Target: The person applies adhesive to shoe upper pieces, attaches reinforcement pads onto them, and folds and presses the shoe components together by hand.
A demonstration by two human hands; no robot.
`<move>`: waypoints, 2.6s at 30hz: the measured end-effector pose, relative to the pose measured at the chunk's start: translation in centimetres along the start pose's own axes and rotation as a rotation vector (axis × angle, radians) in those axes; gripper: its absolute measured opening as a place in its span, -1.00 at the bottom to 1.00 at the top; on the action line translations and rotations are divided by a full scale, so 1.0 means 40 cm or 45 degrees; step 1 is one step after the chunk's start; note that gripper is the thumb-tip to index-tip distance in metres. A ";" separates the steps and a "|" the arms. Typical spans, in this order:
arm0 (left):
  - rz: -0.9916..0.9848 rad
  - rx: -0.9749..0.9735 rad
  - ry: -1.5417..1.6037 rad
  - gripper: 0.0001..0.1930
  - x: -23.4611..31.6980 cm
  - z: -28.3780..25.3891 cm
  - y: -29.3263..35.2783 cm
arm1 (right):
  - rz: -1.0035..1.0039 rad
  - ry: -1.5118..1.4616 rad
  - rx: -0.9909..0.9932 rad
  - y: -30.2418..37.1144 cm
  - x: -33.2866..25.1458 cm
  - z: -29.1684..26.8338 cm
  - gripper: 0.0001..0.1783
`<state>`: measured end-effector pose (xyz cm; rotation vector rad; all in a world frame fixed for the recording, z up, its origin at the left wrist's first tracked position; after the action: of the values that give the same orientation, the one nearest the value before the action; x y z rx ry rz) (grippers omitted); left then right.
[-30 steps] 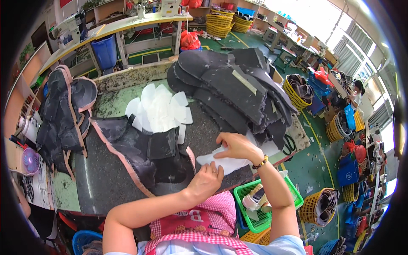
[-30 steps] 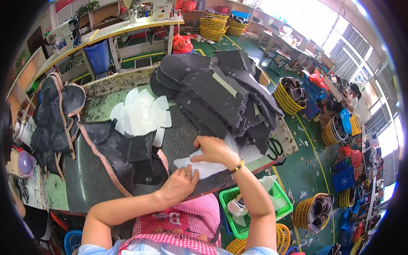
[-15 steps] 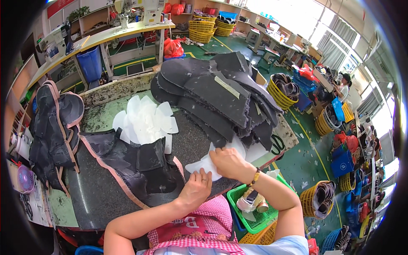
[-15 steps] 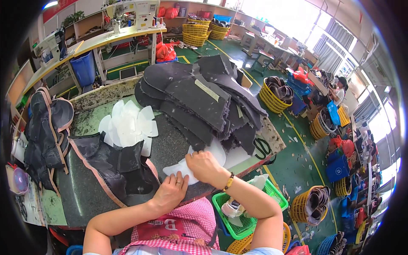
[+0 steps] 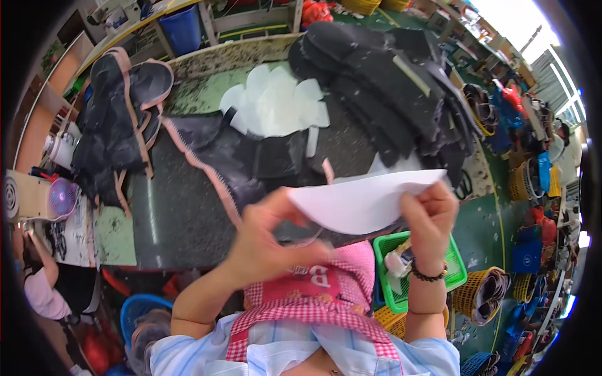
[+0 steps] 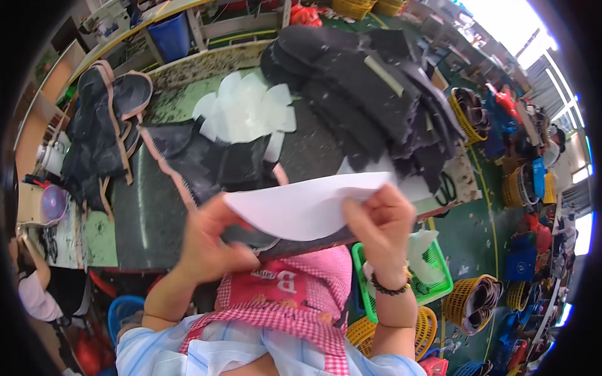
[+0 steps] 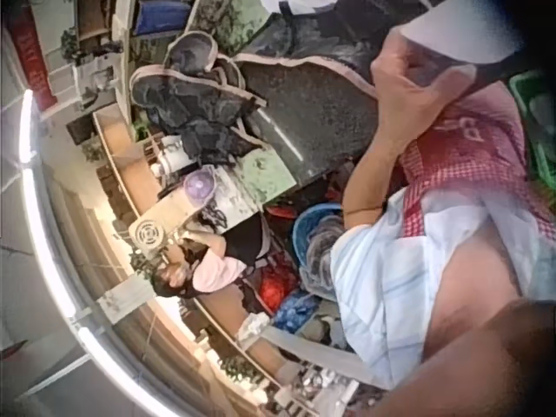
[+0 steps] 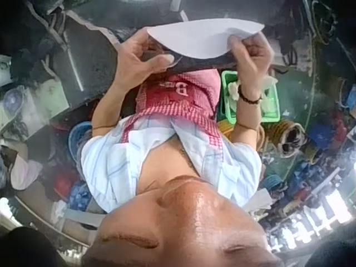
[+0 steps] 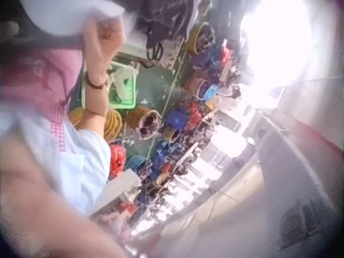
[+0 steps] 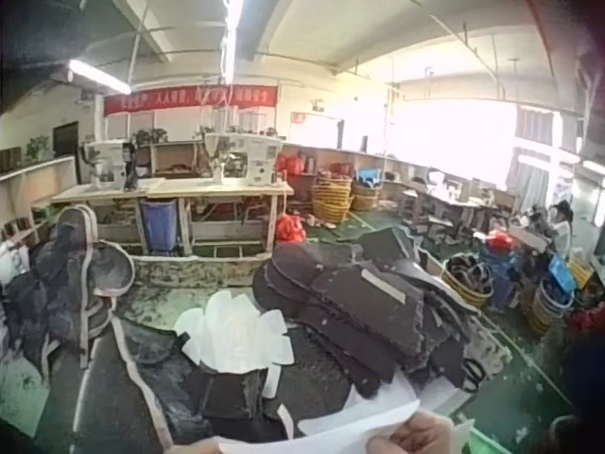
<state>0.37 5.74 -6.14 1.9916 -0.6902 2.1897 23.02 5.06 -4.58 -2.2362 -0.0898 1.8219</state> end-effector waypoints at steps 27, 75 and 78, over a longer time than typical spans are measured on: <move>0.236 0.324 -1.568 -0.54 -0.016 -0.179 0.127 | -0.089 1.012 -0.225 0.010 0.149 0.231 -0.51; -0.159 -0.310 -1.713 -0.24 -0.302 -0.263 -0.347 | -0.257 -0.276 0.023 -0.393 -0.116 0.092 -0.78; 0.320 -0.111 -1.456 -0.35 -0.140 -0.259 -0.255 | -0.020 -0.364 -0.256 -0.318 -0.015 0.051 -0.78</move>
<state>-4.59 20.16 -9.30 3.1212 -1.1171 0.8375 22.35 17.52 -1.38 -2.0725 -0.3575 2.1994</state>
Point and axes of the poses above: each hand's wrist, its own y-axis away from the middle knuckle, its own z-axis out of the palm, x = y × z, the point moved 9 cm from there along -y, towards the middle knuckle, and after that the axes turned 6 degrees about y, right-handed, at the moved point
